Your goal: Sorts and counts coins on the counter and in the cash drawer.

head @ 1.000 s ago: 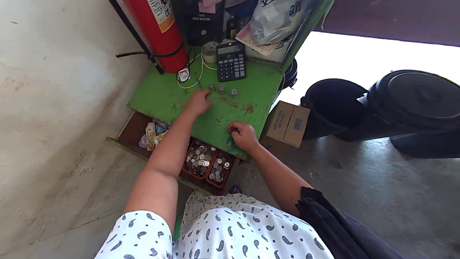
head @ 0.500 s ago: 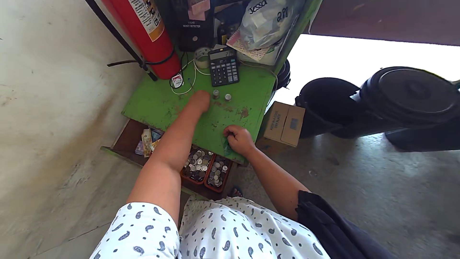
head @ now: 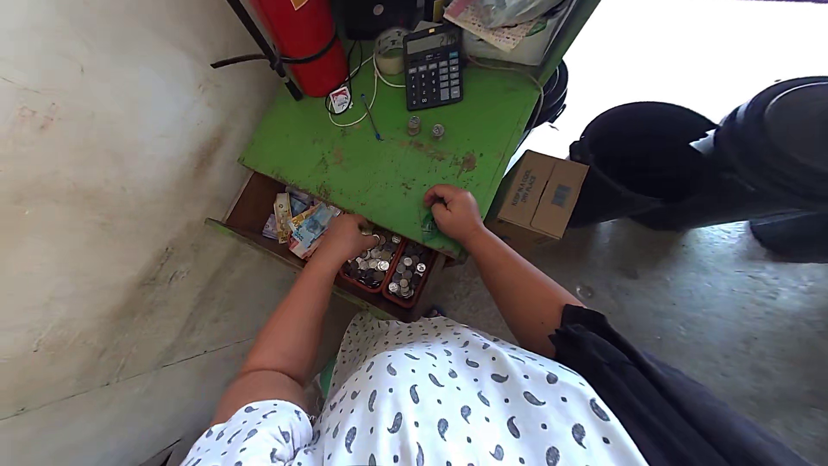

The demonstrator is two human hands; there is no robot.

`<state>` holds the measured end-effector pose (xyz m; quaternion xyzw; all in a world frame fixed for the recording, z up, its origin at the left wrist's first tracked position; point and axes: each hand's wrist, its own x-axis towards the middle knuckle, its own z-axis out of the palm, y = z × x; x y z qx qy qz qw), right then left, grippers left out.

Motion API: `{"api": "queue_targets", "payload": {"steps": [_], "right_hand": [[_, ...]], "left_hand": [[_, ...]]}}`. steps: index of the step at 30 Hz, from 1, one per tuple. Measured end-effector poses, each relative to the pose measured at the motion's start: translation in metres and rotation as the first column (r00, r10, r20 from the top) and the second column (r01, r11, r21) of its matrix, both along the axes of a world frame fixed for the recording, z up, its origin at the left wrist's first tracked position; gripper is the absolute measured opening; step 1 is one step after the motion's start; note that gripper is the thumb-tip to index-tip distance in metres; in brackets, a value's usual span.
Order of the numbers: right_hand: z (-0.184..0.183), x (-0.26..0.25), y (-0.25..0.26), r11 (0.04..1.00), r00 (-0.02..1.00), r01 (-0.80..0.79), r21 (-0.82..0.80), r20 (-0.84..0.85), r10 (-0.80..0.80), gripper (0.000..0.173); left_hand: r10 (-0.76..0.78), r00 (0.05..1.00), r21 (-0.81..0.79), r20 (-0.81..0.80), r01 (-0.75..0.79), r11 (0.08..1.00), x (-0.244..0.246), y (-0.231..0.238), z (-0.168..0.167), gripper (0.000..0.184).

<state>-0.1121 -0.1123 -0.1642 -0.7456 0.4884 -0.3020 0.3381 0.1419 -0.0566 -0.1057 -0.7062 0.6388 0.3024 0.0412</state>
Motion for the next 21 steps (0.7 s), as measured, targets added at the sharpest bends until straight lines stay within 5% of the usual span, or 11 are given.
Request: {"api": "queue_targets", "payload": {"steps": [3, 7, 10, 13, 16, 21], "right_hand": [[0.003, 0.000, 0.000, 1.000, 1.000, 0.001, -0.001, -0.010, -0.001, 0.030], [0.002, 0.001, 0.000, 1.000, 1.000, 0.004, -0.002, -0.017, -0.004, 0.030], [0.001, 0.000, 0.000, 1.000, 1.000, 0.007, 0.004, -0.012, -0.007, 0.030], [0.001, -0.001, 0.000, 1.000, 1.000, 0.002, 0.005, -0.004, -0.002, 0.029], [0.000, -0.001, -0.001, 1.000, 1.000, 0.009, -0.006, 0.008, -0.009, 0.029], [0.000, 0.000, -0.001, 1.000, 1.000, 0.008, -0.008, 0.006, -0.008, 0.028]], "left_hand": [[0.279, 0.942, 0.091, -0.187, -0.266, 0.960, 0.016, 0.014, -0.026, 0.032], [0.490, 0.778, 0.228, -0.392, -0.434, 0.871, 0.017, 0.012, -0.072, 0.032], [0.587, 0.643, 0.290, -0.492, -0.515, 0.807, 0.007, 0.003, -0.083, 0.033], [0.608, 0.604, 0.290, -0.515, -0.545, 0.787, 0.005, -0.004, -0.091, 0.035], [0.598, 0.634, 0.288, -0.491, -0.529, 0.798, 0.009, -0.006, -0.091, 0.034], [0.388, 0.892, 0.295, -0.234, -0.315, 0.902, 0.018, 0.001, -0.051, 0.028]]}}
